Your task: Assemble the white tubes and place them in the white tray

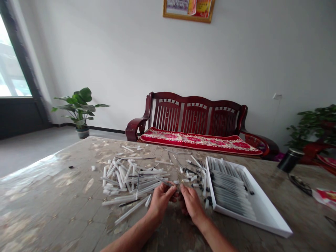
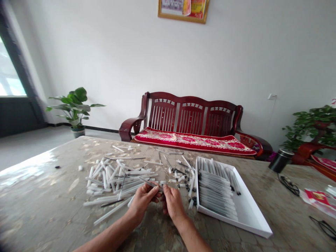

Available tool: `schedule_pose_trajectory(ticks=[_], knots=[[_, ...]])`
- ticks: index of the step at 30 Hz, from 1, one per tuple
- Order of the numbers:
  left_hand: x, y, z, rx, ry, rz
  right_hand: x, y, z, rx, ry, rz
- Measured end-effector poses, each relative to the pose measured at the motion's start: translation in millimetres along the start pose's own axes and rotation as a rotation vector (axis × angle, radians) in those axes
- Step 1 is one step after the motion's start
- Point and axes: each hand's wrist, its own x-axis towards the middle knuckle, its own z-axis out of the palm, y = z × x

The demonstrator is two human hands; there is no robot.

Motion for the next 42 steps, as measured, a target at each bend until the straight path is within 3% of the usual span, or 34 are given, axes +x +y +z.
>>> schedule_pose_trajectory(ticks=[2,5,8,14,18,21,24,27,42], knots=[[0,2,-1,0.029,0.055,0.037,4,0,-8,-0.193,0.081,-0.092],[1,6,-3,0.11,0.093,0.088,12,1,-28,-0.708,0.24,-0.3],[1,6,-5,0.202,0.074,0.106,17,5,-46,-1.078,0.282,-0.343],[-1,0,-8,0.395,0.005,0.111,20,19,-53,-1.253,0.242,-0.294],[-1,6,-9,0.741,0.013,0.118,22,21,-50,-1.061,0.282,-0.304],[-5,14,-6,0.873,-0.038,0.131,23,16,-47,-0.609,0.33,-0.332],[-9,17,-3,0.962,-0.069,0.096,21,7,-42,-0.052,0.323,-0.246],[-10,15,-2,1.016,-0.075,0.097,17,-3,-37,0.244,0.292,-0.167],[-6,5,-6,0.964,-0.092,0.167,11,-9,-33,0.22,0.198,-0.121]])
